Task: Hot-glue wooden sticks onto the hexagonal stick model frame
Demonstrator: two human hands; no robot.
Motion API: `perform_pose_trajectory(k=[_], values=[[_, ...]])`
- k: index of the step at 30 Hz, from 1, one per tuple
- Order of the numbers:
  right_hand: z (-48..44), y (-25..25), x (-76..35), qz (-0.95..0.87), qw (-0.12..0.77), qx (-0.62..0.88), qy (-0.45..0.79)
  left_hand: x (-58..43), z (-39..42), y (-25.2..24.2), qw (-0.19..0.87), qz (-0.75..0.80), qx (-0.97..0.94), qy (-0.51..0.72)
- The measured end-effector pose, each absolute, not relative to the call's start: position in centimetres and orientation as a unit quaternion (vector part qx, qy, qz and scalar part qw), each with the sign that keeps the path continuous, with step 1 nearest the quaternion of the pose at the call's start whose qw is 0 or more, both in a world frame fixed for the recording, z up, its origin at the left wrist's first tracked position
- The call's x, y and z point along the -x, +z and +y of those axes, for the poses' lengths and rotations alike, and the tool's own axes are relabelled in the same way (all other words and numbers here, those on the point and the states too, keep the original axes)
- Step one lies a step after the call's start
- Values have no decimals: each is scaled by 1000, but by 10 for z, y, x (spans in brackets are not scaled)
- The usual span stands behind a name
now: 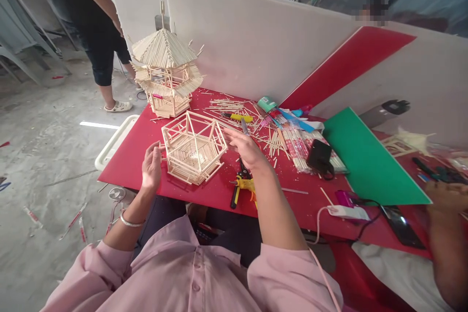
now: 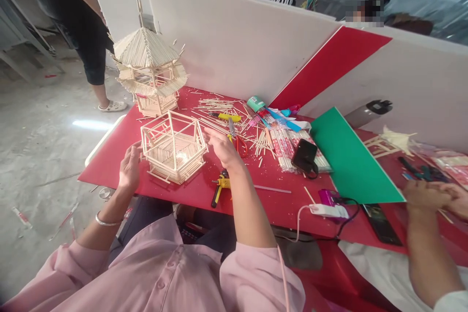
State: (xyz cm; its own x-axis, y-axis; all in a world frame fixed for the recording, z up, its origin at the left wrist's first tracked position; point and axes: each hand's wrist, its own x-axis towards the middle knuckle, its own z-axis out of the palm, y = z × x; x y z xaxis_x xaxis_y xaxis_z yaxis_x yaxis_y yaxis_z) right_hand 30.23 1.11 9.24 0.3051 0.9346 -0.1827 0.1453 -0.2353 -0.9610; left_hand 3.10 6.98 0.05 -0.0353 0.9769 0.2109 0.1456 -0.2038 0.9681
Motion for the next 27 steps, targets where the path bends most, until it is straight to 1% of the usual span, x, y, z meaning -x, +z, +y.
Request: perform_pose_trajectory(k=[3,9,12,14,18,22,24,27], values=[[26,92,-300,-415,452,654,441,-27,67,3,416,517,-530,528],[30,87,-300,-417,463,639,450,-21,63,1,411,517,-530,532],[21,85,-313,-430,466,642,431,-22,59,3,394,520,-517,554],[14,84,-330,-446,451,661,400,-22,54,11,364,522,-516,574],[0,74,-381,-447,380,734,340,-23,41,40,256,498,-558,613],[-17,56,-429,-421,295,825,237,-26,21,67,140,432,-595,663],[-24,48,-443,-414,261,847,209,-29,9,74,117,384,-625,670],[-26,44,-448,-425,207,861,185,-39,-9,76,102,298,-698,643]])
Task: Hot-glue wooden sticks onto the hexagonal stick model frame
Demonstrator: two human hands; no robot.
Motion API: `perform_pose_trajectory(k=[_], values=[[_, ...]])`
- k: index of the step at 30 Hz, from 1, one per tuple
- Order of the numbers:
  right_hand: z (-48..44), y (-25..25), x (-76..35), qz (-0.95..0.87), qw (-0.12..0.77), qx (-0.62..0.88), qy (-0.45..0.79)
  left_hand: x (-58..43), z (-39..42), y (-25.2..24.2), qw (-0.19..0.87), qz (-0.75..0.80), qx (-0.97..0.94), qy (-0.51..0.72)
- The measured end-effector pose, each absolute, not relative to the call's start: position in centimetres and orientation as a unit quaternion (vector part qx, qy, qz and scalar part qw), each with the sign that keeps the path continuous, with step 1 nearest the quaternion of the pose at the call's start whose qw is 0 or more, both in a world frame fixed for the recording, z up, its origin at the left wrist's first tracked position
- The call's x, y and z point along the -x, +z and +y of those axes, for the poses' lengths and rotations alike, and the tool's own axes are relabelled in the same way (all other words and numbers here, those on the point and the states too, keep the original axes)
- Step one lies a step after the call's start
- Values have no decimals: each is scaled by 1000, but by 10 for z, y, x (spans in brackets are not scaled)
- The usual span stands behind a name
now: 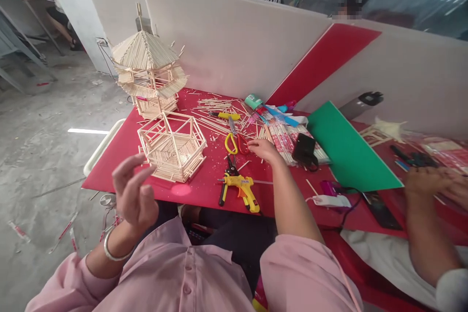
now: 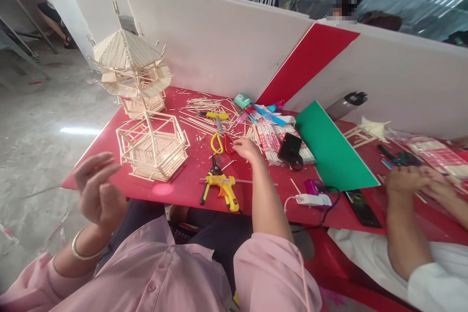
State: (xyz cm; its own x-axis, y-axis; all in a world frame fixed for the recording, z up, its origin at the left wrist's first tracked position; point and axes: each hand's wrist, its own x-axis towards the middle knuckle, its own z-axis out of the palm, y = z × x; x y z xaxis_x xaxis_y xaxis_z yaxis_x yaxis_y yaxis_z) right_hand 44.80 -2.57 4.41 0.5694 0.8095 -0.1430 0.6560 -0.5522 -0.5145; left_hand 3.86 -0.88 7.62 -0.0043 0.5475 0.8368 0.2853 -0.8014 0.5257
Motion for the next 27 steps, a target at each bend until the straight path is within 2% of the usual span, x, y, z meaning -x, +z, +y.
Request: perform_pose_trajectory(k=[7,13,20,24,27], values=[[35,57,-414,-537,123,827,112,-80,-33,83,133,73,-843,516],[94,47,-382,-610,22,789,70,-74,-29,84,148,69,-850,501],[115,43,-372,-642,-60,762,53,-57,-18,82,162,118,-829,522],[120,51,-366,-648,-65,757,55,-57,-19,83,157,98,-830,526],[117,64,-367,-647,-22,760,55,-52,-21,85,158,98,-829,527]])
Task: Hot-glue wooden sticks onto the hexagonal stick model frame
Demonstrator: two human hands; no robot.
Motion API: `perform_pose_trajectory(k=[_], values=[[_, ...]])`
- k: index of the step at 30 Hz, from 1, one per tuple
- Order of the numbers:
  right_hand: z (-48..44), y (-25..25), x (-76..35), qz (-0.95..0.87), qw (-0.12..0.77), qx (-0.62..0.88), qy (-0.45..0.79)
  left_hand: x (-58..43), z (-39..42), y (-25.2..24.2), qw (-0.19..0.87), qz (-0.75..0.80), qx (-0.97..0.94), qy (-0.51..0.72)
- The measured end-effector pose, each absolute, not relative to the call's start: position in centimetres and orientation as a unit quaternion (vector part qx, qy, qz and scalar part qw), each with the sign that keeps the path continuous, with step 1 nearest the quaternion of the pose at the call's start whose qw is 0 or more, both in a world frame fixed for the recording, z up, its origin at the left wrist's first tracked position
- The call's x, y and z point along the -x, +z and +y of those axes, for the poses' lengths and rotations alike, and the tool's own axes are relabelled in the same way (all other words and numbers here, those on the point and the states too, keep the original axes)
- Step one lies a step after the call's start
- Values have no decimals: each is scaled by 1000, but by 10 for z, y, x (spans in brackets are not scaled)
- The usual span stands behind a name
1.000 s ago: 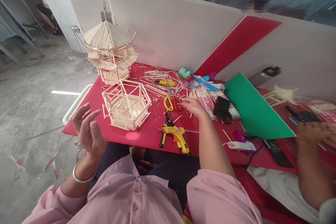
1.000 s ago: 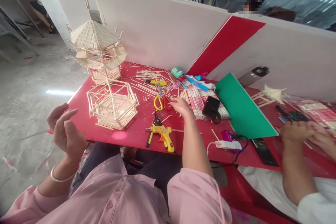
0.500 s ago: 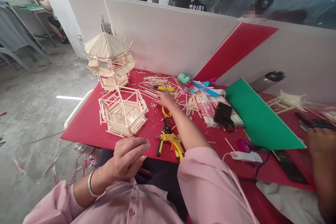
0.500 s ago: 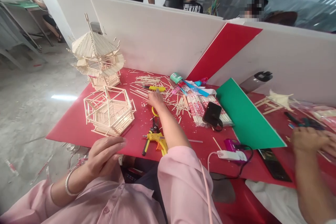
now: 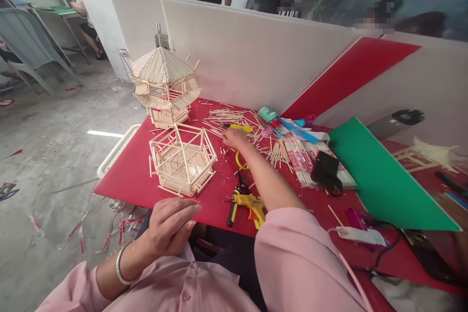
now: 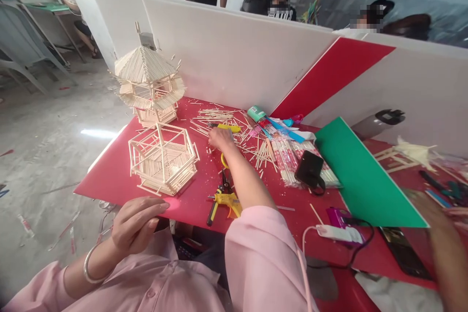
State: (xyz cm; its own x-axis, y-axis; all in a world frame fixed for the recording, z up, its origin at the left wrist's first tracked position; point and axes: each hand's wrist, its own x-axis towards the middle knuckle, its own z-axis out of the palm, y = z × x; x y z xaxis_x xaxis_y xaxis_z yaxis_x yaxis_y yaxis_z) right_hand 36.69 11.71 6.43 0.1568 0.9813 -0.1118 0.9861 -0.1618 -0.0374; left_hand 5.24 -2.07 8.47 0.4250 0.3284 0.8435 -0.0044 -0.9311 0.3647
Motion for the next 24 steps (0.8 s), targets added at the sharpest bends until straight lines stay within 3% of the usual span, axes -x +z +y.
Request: perform_pose_trajectory(k=[6,8,10,13,19,24], values=[[57,113,-365,644,-147,-744,-101,-57,-24,88,248,143,-792,540],[15,130,-348,623,-334,-671,-224,-64,-25,89,305,158,-768,541],[-30,140,-320,587,-408,-634,-296,-71,-27,90,373,181,-744,524],[-85,131,-270,537,-441,-612,-379,-80,-30,88,467,220,-717,468],[-120,63,-211,444,-514,-586,-442,-85,-37,72,590,269,-669,363],[-121,47,-201,433,-494,-570,-494,-74,-42,64,639,344,-601,334]])
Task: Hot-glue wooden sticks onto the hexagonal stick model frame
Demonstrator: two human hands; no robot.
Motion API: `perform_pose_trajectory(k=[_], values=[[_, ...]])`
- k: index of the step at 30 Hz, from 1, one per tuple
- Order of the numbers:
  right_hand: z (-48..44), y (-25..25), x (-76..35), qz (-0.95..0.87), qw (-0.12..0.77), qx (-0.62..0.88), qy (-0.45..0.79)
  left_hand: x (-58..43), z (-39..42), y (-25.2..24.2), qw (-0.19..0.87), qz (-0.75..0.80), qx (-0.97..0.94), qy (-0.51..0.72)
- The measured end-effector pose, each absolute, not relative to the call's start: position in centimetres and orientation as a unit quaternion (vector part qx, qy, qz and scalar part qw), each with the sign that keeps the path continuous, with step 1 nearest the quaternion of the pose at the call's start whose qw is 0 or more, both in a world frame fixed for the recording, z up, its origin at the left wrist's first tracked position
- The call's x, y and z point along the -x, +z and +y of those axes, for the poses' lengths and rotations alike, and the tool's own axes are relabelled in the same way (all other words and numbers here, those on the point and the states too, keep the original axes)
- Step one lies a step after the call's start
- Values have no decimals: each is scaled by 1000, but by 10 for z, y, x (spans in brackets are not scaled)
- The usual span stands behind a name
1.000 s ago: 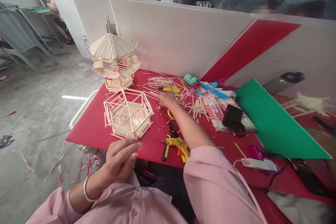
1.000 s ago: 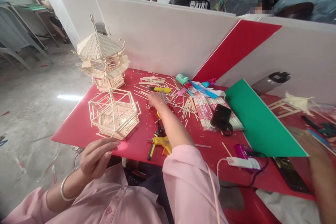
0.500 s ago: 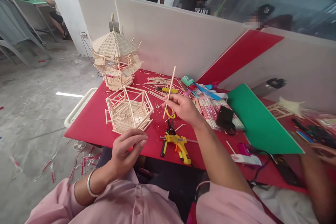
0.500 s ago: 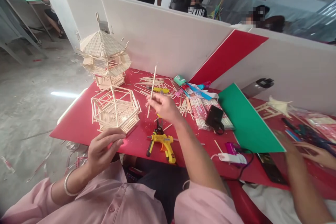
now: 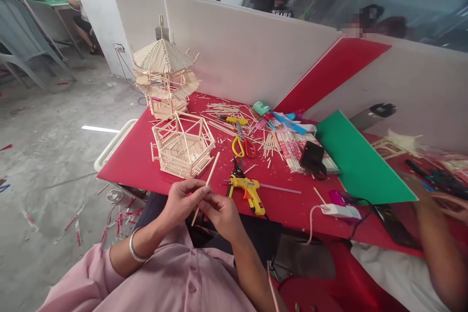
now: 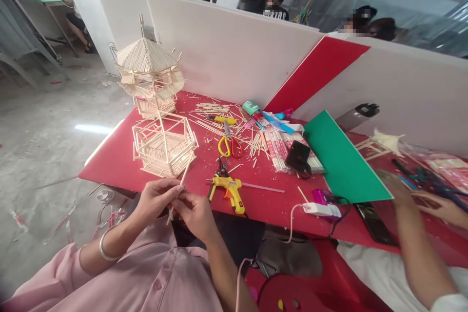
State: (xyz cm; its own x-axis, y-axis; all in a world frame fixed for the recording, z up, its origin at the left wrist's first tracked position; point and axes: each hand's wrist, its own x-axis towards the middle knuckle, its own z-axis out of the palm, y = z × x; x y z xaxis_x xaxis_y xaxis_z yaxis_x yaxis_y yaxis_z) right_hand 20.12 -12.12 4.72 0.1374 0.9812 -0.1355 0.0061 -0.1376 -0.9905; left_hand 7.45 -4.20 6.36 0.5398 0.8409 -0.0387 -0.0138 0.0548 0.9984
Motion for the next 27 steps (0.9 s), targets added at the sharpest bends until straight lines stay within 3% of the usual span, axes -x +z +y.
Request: perform_pose_trajectory(k=[16,23,27], values=[[-130,52,-203,-472,440,589,487,-63,-43,55,614,339,-579,415],[-119,65,-210,-447,506,625,393,-36,-27,60,329,330,-738,488],[-107,69,-198,-501,504,634,304,-13,-14,70,163,326,-807,465]])
